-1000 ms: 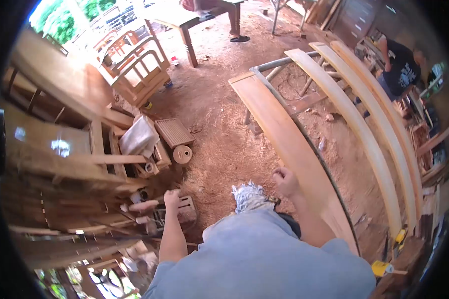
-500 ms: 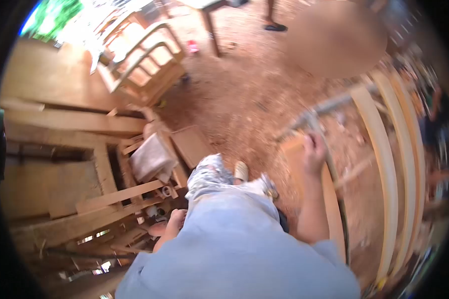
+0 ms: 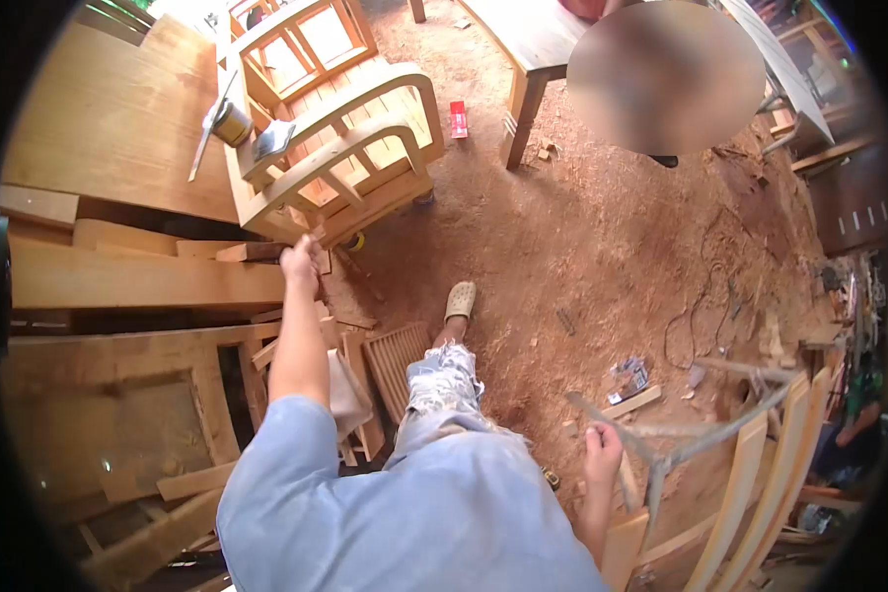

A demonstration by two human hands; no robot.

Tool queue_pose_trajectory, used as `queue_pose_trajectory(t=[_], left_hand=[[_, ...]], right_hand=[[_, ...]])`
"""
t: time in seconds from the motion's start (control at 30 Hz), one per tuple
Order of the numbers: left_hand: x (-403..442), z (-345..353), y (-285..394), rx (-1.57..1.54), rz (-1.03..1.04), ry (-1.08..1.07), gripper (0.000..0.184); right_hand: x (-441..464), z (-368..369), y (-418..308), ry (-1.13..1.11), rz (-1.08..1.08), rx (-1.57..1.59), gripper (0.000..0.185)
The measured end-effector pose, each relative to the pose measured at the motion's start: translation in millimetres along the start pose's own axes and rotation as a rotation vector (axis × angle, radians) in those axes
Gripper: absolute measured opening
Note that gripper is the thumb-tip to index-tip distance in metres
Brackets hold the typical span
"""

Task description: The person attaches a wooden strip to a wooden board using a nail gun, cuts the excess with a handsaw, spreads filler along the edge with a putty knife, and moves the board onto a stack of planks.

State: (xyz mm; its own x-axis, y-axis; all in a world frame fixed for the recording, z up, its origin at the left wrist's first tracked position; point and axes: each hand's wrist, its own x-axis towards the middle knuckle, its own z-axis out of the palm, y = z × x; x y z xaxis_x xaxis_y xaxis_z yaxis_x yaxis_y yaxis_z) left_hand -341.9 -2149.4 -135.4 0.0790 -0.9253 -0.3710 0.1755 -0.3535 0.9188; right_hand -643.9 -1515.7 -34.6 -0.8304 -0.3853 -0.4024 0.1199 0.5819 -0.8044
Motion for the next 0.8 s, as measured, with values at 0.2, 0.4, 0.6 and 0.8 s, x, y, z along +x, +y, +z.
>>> queue_pose_trajectory(t=[0.2, 0.4, 0.6, 0.8], left_hand=[[208, 44, 97, 1.035, 0.546, 0.544, 0.054], [220, 91, 167, 1.395, -0.015, 0.408, 0.088], [291, 23, 155, 1.146, 0.057, 0.268, 0.051], [143, 37, 149, 1.062, 0.253, -0.822, 0.048]], right_hand=[[61, 55, -152, -0.301, 0.266, -0.228, 0.020], [135, 65, -118, -0.178, 0.327, -0.070, 0.027], [133, 67, -72, -0.125, 0.592, -0.004, 0.016], [101, 73, -1, -0.008, 0.404, -0.123, 0.017]])
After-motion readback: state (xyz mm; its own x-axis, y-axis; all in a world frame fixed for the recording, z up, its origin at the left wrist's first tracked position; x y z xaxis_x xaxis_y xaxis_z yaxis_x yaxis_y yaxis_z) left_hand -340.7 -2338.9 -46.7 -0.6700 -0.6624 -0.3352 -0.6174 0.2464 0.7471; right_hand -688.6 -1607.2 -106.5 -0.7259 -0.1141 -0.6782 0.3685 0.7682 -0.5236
